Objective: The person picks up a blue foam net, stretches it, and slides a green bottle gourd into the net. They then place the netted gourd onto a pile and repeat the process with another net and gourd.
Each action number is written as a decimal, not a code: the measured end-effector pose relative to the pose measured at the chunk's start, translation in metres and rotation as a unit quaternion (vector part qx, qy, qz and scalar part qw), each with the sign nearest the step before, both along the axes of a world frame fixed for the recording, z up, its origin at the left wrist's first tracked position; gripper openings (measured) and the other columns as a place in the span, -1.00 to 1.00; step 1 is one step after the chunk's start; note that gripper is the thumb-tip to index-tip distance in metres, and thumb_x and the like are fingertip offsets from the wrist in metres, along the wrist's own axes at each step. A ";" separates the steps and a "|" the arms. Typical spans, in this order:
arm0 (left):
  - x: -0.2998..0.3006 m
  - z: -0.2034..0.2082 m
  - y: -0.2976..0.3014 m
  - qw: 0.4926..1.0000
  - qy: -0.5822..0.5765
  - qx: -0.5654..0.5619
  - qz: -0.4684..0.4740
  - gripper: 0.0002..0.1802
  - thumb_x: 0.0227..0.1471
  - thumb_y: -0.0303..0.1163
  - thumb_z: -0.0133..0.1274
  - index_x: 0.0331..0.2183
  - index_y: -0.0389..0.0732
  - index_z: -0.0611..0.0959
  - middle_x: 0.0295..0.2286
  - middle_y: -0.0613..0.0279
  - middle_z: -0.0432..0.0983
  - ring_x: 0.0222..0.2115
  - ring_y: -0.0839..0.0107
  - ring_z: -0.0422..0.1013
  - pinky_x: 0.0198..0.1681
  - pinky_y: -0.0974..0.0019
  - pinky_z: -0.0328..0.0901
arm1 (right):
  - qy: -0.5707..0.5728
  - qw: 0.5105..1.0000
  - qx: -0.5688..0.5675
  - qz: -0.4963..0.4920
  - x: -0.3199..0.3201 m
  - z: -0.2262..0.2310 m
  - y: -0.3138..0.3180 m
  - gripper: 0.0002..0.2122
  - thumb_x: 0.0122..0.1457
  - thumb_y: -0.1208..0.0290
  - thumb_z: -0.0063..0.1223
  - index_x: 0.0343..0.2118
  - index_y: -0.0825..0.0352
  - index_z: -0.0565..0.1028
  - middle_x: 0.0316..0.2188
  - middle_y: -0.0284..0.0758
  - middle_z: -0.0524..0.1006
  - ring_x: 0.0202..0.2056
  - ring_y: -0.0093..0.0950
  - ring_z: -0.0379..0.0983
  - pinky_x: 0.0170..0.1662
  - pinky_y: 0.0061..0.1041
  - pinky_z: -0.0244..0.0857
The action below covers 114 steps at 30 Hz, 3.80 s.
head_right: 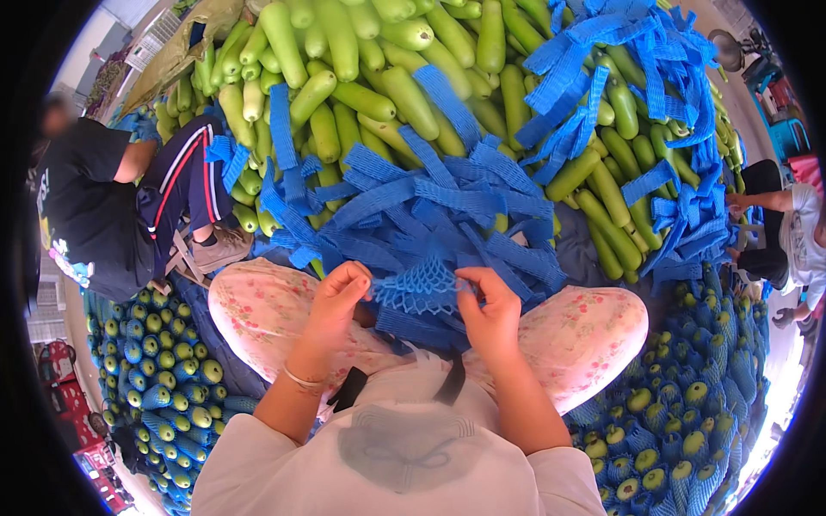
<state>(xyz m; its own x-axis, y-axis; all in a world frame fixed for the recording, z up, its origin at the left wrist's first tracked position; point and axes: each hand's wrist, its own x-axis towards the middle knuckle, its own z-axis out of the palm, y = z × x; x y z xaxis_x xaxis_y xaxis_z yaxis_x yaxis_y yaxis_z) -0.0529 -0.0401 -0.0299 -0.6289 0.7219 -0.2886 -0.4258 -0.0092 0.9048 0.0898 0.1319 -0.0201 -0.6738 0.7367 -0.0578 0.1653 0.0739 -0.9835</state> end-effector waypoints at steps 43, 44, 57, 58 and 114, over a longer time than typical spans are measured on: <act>0.002 -0.044 0.042 0.699 0.646 -0.257 -0.164 -0.58 -0.05 -0.36 -0.08 -0.10 -0.25 0.48 -0.10 0.16 0.41 -0.05 0.28 0.31 0.02 0.33 0.23 | -0.013 0.982 -0.022 0.188 -0.011 0.004 -0.064 -0.92 0.08 0.53 0.09 -0.38 0.37 0.44 -0.69 -0.45 0.40 -0.64 -0.77 0.24 -0.59 -0.70 0.12; 0.004 -0.055 0.040 0.665 0.627 -0.360 -0.189 -0.58 -0.05 -0.36 -0.07 -0.09 -0.25 0.48 -0.07 0.12 0.39 -0.01 0.26 0.28 0.05 0.31 0.21 | -0.007 0.974 -0.062 0.217 -0.013 0.005 -0.063 -0.91 0.08 0.53 0.10 -0.37 0.37 0.44 -0.66 -0.45 0.41 -0.63 -0.77 0.25 -0.57 -0.70 0.13; -0.015 -0.041 0.052 0.936 0.333 -0.064 -0.096 -0.61 -0.01 -0.47 -0.01 -0.07 -0.27 0.43 0.00 0.05 0.31 -0.02 0.13 0.31 0.06 0.21 0.19 | 0.168 0.925 -0.052 0.338 -0.020 0.043 -0.071 -0.94 0.07 0.55 0.10 -0.40 0.35 0.46 -0.55 -0.40 0.47 -0.56 -0.65 0.38 -0.55 -0.63 0.19; -0.020 -0.046 0.055 0.898 0.438 0.025 -0.035 -0.61 -0.01 -0.48 -0.01 -0.08 -0.26 0.44 -0.02 0.05 0.34 -0.01 0.14 0.30 0.07 0.20 0.19 | 0.143 0.929 -0.102 0.325 -0.019 0.039 -0.075 -0.94 0.07 0.55 0.10 -0.39 0.36 0.46 -0.56 -0.40 0.46 -0.57 -0.66 0.36 -0.55 -0.64 0.19; -0.007 -0.080 0.084 0.783 -0.481 0.385 -0.082 -0.08 0.01 -0.31 0.08 0.24 -0.11 -0.11 0.03 0.22 0.19 -0.13 0.40 0.30 -0.12 0.31 0.32 | -0.057 0.898 -0.374 0.224 -0.076 -0.023 0.040 -0.39 0.03 0.20 0.08 0.10 0.43 0.22 -0.04 -0.27 0.39 -0.04 -0.48 0.31 0.05 -0.50 0.15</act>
<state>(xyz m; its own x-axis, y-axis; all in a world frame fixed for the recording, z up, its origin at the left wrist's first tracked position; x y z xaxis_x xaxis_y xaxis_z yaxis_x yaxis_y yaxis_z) -0.0602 0.0435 -0.1094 -0.2681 0.9633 -0.0110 -0.9599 -0.2681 -0.0820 0.0137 0.1718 -0.0428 -0.8512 0.1182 -0.5113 0.3870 -0.5167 -0.7637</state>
